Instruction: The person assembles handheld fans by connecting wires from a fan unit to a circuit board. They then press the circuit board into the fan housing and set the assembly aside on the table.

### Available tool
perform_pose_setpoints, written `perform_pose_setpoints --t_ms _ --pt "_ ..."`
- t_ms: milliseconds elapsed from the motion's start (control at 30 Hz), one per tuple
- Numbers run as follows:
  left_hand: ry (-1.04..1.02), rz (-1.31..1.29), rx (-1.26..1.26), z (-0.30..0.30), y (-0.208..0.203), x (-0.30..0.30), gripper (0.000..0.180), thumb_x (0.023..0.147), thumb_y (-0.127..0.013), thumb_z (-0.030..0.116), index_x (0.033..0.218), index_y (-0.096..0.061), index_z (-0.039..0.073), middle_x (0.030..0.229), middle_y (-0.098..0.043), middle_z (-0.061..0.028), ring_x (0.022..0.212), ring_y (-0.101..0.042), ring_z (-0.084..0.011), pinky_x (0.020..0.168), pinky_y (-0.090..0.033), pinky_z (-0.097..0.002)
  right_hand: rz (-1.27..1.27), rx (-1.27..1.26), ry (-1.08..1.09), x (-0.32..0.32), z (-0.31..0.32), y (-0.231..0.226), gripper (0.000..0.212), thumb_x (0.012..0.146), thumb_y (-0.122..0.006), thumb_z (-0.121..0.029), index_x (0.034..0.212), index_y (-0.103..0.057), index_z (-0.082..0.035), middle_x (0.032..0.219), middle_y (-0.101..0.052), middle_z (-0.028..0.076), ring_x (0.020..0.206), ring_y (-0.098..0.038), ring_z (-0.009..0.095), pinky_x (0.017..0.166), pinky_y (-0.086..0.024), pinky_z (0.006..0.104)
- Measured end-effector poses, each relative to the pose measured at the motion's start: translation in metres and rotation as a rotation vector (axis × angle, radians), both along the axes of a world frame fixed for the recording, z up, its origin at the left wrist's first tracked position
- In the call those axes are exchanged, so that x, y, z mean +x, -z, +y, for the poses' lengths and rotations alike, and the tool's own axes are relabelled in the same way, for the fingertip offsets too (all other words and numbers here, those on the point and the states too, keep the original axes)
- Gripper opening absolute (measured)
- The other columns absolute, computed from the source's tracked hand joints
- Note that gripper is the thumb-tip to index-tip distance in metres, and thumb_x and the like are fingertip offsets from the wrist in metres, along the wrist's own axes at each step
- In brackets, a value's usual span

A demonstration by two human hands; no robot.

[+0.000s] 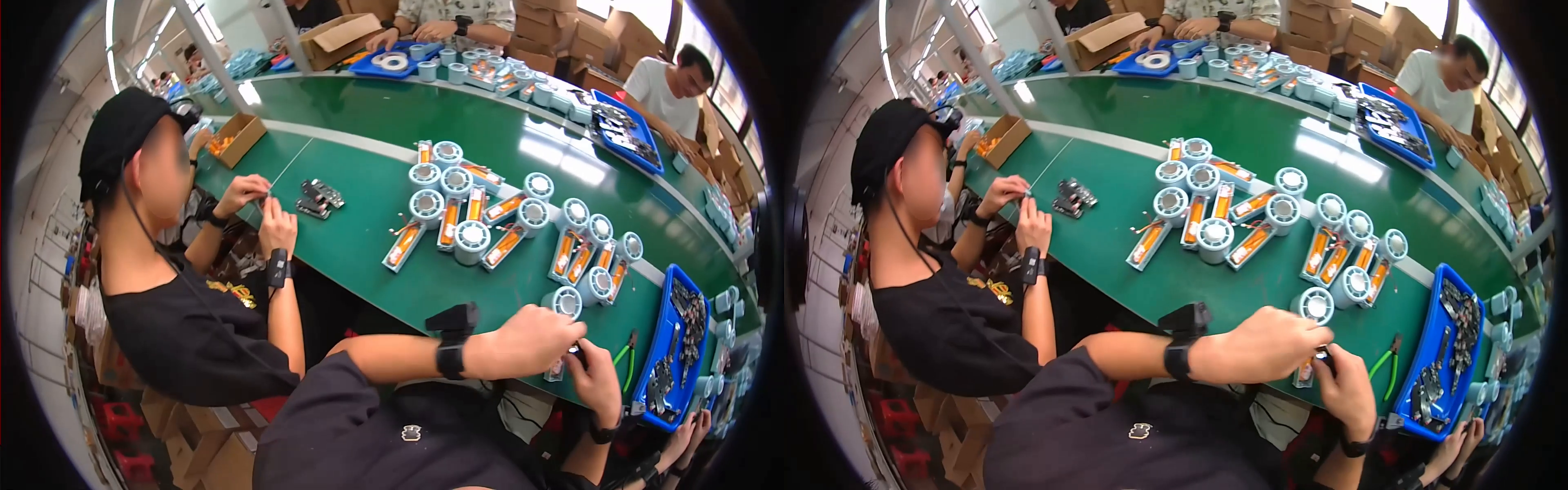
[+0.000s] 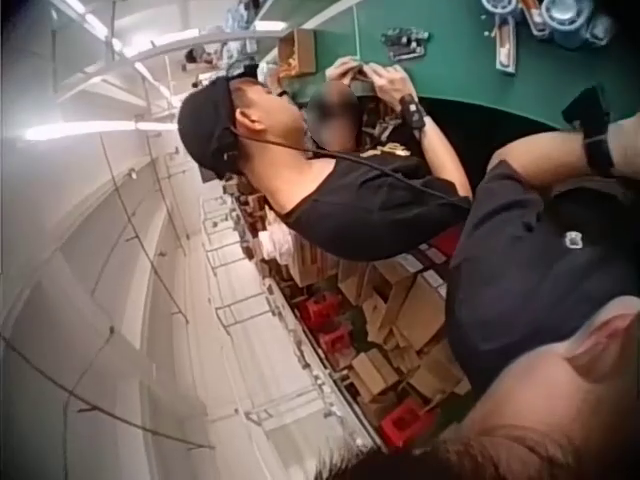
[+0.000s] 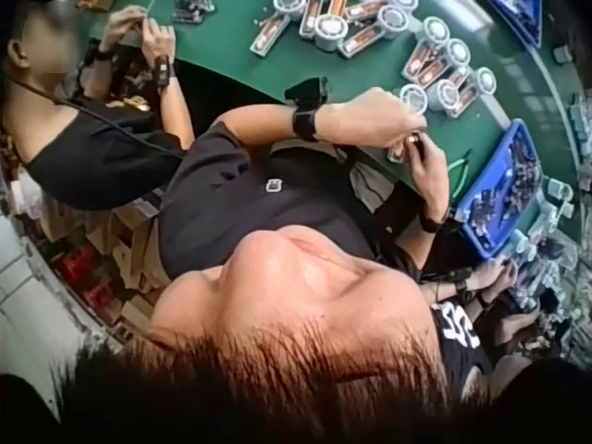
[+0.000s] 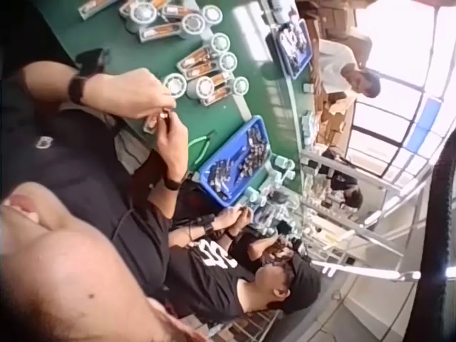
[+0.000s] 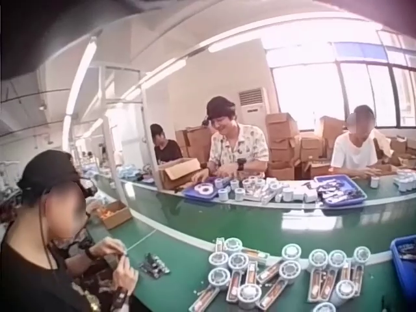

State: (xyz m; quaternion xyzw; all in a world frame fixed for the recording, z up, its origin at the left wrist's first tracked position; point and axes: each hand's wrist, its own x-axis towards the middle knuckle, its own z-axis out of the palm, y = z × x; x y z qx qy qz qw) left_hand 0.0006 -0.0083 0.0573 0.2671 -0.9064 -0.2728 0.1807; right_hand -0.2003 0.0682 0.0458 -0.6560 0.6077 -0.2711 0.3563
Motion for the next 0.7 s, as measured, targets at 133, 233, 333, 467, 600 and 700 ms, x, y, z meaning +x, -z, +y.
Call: perform_pose_setpoints --t_ms 133,233,333,467,600,700 --pt "0.142 0.170 -0.653 -0.024 0.016 -0.008 0.011 0.082 -0.075 0.016 0.092 -0.074 0.012 0.105 -0.068 -0.0086 0.121 -0.059 -0.0286 0.108 -0.043 -0.0503 0.286 0.095 -0.217 0.000 0.001 -0.043 0.020 0.091 -0.073 -0.013 0.099 -0.063 0.003 0.070 -0.065 0.018 0.063 -0.063 0.035 0.061 -0.049 0.0398" --pt "0.290 0.142 -0.397 -0.041 0.044 -0.017 0.005 0.083 -0.075 0.017 0.086 -0.074 0.012 0.107 -0.066 -0.0072 0.130 -0.051 -0.0288 0.113 -0.033 -0.0538 0.521 0.040 -0.231 0.000 0.003 -0.040 0.017 0.092 -0.071 -0.012 0.099 -0.062 0.002 0.072 -0.064 0.020 0.067 -0.063 0.040 0.062 -0.049 0.0447" --pt "0.332 0.205 -0.255 -0.045 0.063 -0.027 0.005 0.082 -0.075 0.018 0.082 -0.075 0.012 0.106 -0.066 -0.0055 0.131 -0.049 -0.0292 0.114 -0.030 -0.0550 0.699 -0.114 -0.074 -0.001 0.013 -0.015 0.017 0.093 -0.069 -0.012 0.100 -0.060 0.001 0.075 -0.064 0.021 0.073 -0.064 0.043 0.063 -0.048 0.0492" --pt "0.227 0.354 -0.209 -0.039 0.063 -0.025 0.009 0.081 -0.076 0.019 0.080 -0.076 0.010 0.102 -0.068 -0.0038 0.125 -0.053 -0.0301 0.110 -0.035 -0.0534 0.725 -0.196 0.218 0.010 0.020 0.008 0.013 0.097 -0.063 -0.007 0.103 -0.056 0.002 0.087 -0.064 0.025 0.082 -0.064 0.044 0.066 -0.046 0.0496" --pt "0.157 0.377 -0.164 -0.036 0.063 -0.029 0.010 0.083 -0.075 0.018 0.081 -0.075 0.008 0.104 -0.068 -0.0051 0.127 -0.054 -0.0314 0.110 -0.035 -0.0520 0.378 -0.144 0.462 0.021 0.018 0.021 0.013 0.102 -0.057 -0.005 0.111 -0.054 0.003 0.095 -0.064 0.023 0.083 -0.064 0.038 0.070 -0.049 0.0431" --pt "0.105 0.422 -0.153 -0.036 0.064 -0.026 0.011 0.087 -0.075 0.017 0.083 -0.074 0.008 0.108 -0.067 -0.0071 0.129 -0.054 -0.0328 0.112 -0.035 -0.0514 -0.088 -0.334 0.334 0.027 0.012 0.040 0.016 0.105 -0.052 -0.006 0.118 -0.056 0.002 0.095 -0.061 0.013 0.082 -0.062 0.025 0.070 -0.048 0.0404"
